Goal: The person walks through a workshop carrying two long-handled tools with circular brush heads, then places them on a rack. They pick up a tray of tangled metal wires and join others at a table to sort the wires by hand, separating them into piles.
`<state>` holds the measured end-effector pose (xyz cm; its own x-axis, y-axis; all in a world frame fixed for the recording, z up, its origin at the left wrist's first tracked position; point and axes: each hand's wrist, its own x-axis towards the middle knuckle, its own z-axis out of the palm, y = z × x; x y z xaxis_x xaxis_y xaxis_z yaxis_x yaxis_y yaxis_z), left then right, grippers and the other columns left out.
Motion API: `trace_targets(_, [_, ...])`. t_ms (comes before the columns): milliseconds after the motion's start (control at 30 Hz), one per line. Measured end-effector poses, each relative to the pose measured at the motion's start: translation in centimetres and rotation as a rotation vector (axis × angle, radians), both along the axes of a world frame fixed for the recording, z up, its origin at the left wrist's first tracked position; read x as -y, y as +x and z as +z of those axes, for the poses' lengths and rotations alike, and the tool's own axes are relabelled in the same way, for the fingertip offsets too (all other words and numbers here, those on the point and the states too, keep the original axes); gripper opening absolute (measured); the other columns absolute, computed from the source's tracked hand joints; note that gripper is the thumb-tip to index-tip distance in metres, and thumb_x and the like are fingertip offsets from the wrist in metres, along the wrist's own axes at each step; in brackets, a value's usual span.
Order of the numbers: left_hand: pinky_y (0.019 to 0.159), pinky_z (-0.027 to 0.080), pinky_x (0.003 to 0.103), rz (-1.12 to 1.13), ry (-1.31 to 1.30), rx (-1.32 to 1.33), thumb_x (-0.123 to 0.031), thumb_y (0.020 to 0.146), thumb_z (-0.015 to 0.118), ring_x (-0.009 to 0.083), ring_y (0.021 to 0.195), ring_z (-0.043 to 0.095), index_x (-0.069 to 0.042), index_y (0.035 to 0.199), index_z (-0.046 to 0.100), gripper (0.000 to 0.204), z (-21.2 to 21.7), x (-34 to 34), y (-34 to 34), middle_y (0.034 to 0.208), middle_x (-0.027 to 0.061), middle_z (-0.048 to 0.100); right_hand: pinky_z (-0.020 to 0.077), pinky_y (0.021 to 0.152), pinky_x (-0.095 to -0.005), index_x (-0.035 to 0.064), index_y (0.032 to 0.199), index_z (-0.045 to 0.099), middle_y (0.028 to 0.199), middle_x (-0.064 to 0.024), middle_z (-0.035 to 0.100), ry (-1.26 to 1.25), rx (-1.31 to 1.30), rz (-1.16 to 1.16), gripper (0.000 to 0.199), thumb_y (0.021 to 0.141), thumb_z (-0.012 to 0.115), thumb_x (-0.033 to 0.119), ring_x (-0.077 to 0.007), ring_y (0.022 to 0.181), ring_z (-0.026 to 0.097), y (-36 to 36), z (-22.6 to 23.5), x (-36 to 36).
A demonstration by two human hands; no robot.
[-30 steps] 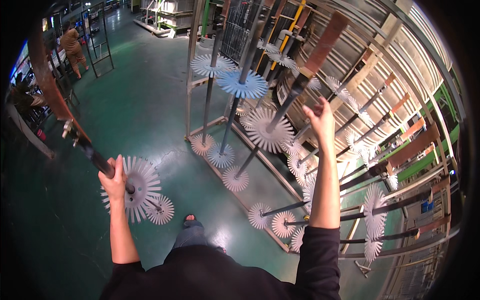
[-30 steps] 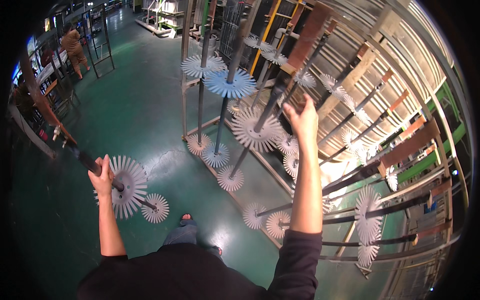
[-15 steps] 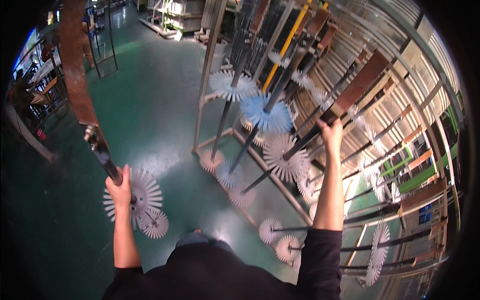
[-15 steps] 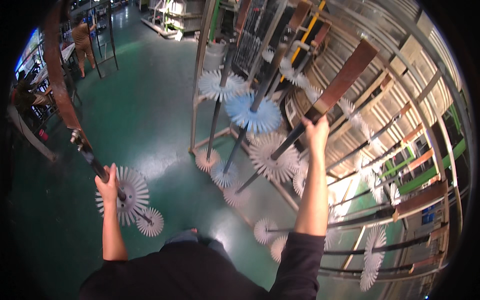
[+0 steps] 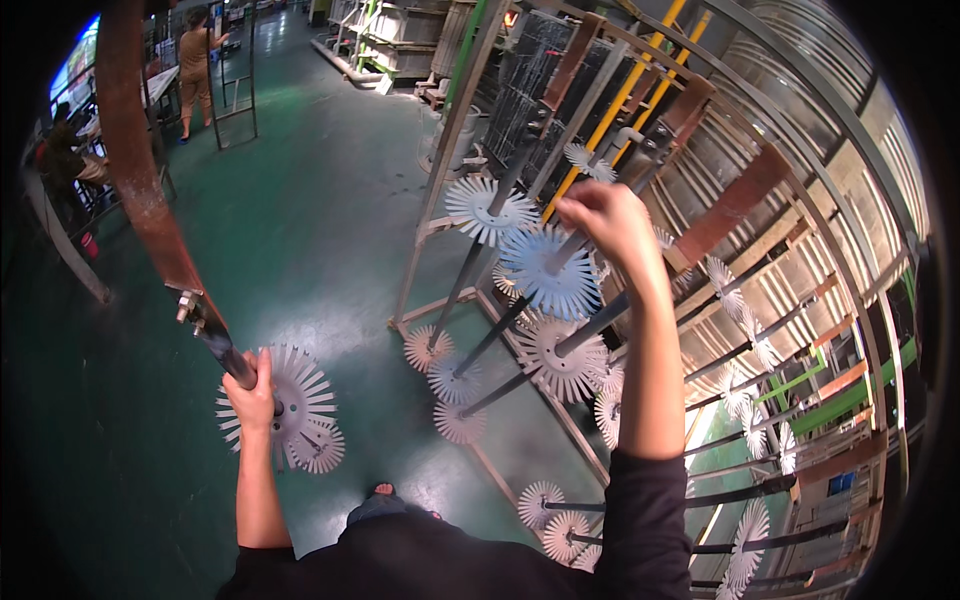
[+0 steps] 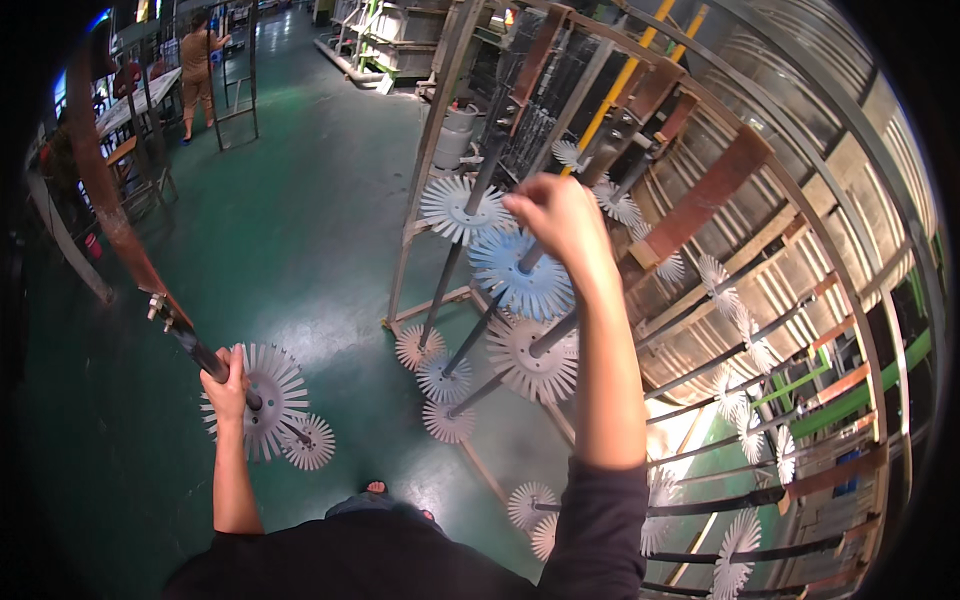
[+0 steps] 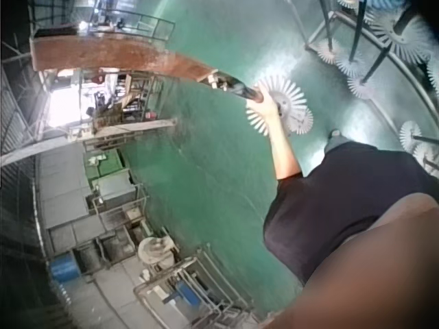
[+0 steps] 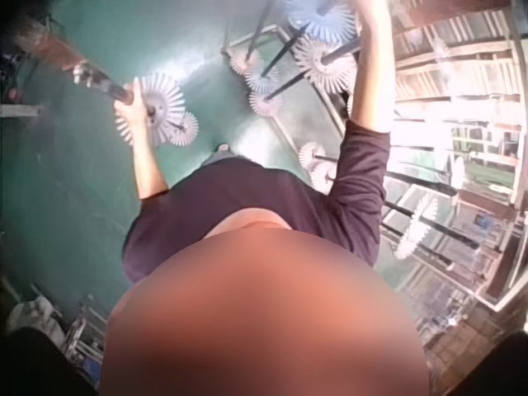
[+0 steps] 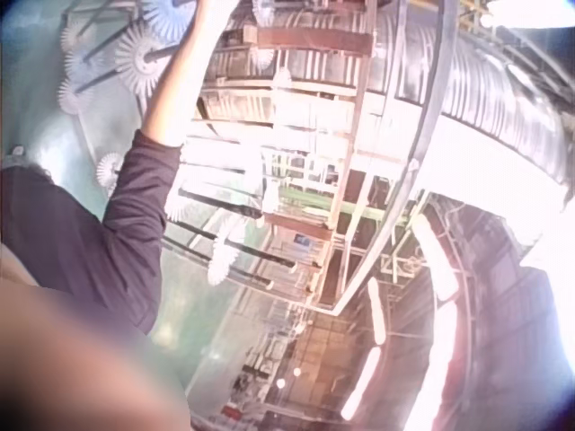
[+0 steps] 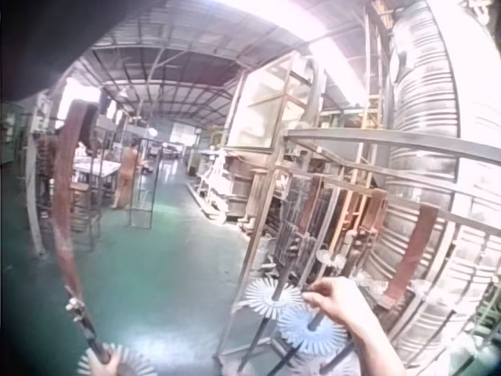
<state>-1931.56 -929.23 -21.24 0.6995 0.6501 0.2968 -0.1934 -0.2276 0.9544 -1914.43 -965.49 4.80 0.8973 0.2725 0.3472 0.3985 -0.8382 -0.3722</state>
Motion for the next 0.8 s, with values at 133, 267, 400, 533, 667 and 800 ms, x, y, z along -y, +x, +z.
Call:
trace_targets(133, [0.039,0.025,0.023,0.004,-0.128,0.015,-0.011,0.086,0.059,0.0053,0.039,0.036,-0.009,0.054,0.036,0.04,-1.5,-1.9,-0.4,0.046,-0.0031,0.038,0.0475,0.084,-0.038,-0.0066,0.11,0.054,0.105,-0.0251,0.061,-0.023,0.028,-0.297,0.065,0.067,0.077,0.036,-0.0326,0.101,0.06,17.9,-5.7,-1.4])
trace_targets(267, [0.035,0.024,0.021,0.12,-0.19,-0.004,-0.012,0.087,0.059,0.0044,0.037,0.034,-0.01,0.057,0.037,0.037,-3.1,-4.7,-2.0,0.046,-0.0032,0.038,0.0452,0.09,-0.0399,-0.0036,0.111,0.051,0.113,-0.0252,0.057,0.143,-0.04,-0.477,0.063,0.071,0.074,0.04,-0.0361,0.106,0.056,26.3,-10.4,-2.3])
trace_targets(400, [0.034,0.023,0.021,0.235,-0.144,-0.004,-0.012,0.088,0.059,0.0044,0.036,0.033,-0.01,0.058,0.037,0.037,-4.0,-7.2,-4.0,0.046,-0.0031,0.037,0.0448,0.091,-0.0408,-0.0043,0.114,0.049,0.114,-0.0256,0.057,0.048,-0.029,-0.515,0.057,0.078,0.068,0.036,-0.0366,0.108,0.055,27.7,-9.8,-5.4])
trace_targets(533, [0.034,0.022,0.021,0.31,-0.163,-0.018,-0.013,0.088,0.059,0.0041,0.035,0.033,-0.011,0.057,0.034,0.04,-4.6,-8.5,-5.5,0.045,-0.003,0.036,0.0453,0.09,-0.0403,-0.0053,0.114,0.049,0.114,-0.0247,0.057,0.045,-0.038,-0.547,0.056,0.078,0.067,0.035,-0.035,0.109,0.055,30.0,-9.5,-8.2])
trace_targets(667, [0.035,0.023,0.021,0.399,-0.103,-0.144,-0.014,0.088,0.059,0.0043,0.036,0.034,-0.011,0.056,0.035,0.04,-4.8,-8.6,-6.4,0.045,-0.0031,0.037,0.0458,0.089,-0.0413,-0.0057,0.11,0.052,0.112,-0.0247,0.058,0.062,-0.006,-0.531,0.054,0.078,0.068,0.035,-0.0359,0.107,0.056,32.1,-9.5,-9.4])
trace_targets(800, [0.037,0.025,0.022,0.43,-0.012,-0.22,-0.015,0.088,0.059,0.0046,0.038,0.035,-0.01,0.056,0.037,0.039,-5.3,-8.3,-6.9,0.046,-0.0029,0.037,0.0453,0.09,-0.0413,-0.0034,0.113,0.05,0.114,-0.0238,0.057,0.078,0.003,-0.511,0.055,0.078,0.068,0.035,-0.0354,0.108,0.056,33.6,-9.9,-9.5])
